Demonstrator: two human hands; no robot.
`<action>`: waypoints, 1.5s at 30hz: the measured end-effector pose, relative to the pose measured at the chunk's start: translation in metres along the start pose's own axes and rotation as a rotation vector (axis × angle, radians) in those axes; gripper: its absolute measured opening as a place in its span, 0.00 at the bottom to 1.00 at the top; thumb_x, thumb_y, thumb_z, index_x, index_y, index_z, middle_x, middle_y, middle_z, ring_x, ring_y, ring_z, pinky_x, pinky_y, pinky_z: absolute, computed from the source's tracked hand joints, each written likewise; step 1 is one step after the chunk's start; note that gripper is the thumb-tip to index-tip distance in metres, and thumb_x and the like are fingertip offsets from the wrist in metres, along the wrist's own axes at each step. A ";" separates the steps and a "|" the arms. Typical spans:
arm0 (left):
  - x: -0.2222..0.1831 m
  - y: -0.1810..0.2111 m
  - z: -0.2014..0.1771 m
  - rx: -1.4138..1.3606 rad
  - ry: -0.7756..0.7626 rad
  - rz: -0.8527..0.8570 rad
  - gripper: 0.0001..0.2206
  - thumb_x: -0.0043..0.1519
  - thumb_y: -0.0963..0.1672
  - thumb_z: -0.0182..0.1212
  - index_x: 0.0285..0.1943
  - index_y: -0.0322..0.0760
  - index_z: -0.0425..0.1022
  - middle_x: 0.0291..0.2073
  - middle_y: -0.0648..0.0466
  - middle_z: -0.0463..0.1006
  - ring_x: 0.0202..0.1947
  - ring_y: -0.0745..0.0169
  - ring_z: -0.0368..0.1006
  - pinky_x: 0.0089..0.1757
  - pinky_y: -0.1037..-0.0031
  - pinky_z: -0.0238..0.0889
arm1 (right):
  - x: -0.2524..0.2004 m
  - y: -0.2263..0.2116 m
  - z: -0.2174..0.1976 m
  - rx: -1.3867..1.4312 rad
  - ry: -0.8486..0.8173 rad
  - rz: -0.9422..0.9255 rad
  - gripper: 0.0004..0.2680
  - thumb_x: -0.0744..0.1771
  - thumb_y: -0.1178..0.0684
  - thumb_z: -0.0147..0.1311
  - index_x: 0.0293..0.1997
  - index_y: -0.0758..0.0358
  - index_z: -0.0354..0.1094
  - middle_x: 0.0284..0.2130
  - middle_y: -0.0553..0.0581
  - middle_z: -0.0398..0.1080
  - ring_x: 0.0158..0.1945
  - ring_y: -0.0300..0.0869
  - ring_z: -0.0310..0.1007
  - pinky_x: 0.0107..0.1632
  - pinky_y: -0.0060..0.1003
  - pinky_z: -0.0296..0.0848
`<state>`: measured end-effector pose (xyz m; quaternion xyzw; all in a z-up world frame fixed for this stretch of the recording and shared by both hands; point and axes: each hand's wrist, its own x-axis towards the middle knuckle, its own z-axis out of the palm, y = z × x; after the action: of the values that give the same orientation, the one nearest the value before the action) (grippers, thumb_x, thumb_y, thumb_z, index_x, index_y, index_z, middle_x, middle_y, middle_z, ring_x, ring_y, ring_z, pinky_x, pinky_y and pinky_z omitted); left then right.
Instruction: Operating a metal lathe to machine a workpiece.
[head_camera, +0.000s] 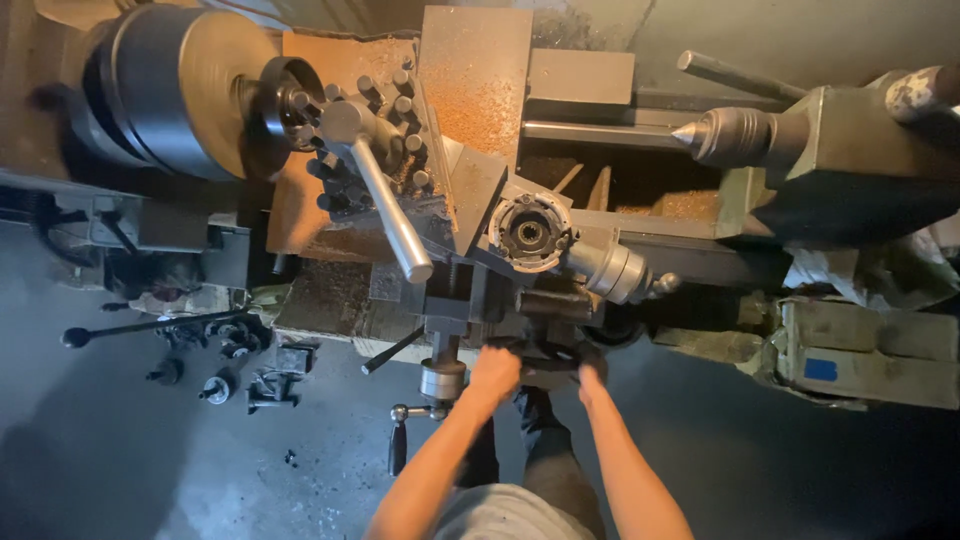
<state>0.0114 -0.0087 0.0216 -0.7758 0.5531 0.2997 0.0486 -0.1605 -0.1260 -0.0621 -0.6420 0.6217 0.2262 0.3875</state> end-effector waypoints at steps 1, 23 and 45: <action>0.006 0.002 0.015 0.074 0.040 0.008 0.12 0.58 0.43 0.55 0.28 0.43 0.85 0.23 0.48 0.83 0.30 0.44 0.83 0.40 0.56 0.72 | -0.001 0.000 0.000 -0.009 -0.007 -0.008 0.13 0.69 0.56 0.44 0.47 0.78 0.74 0.45 0.75 0.76 0.54 0.61 0.75 0.55 0.51 0.73; -0.035 0.003 -0.098 -0.363 -0.144 -0.074 0.17 0.60 0.46 0.61 0.38 0.20 0.82 0.36 0.26 0.81 0.42 0.22 0.79 0.44 0.47 0.73 | -0.012 -0.006 0.014 -0.157 -0.077 -0.070 0.14 0.70 0.56 0.41 0.50 0.77 0.74 0.48 0.75 0.76 0.59 0.59 0.74 0.60 0.49 0.74; 0.005 0.069 0.009 0.197 0.153 -0.018 0.09 0.58 0.44 0.58 0.34 0.37 0.84 0.29 0.44 0.84 0.34 0.43 0.79 0.37 0.57 0.65 | 0.083 0.039 0.105 0.466 0.049 0.175 0.15 0.69 0.49 0.50 0.45 0.75 0.78 0.42 0.73 0.78 0.54 0.62 0.76 0.50 0.52 0.76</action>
<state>-0.0523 -0.0351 0.0292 -0.7927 0.5751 0.1834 0.0849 -0.1685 -0.0936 -0.1973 -0.4842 0.7194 0.0938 0.4891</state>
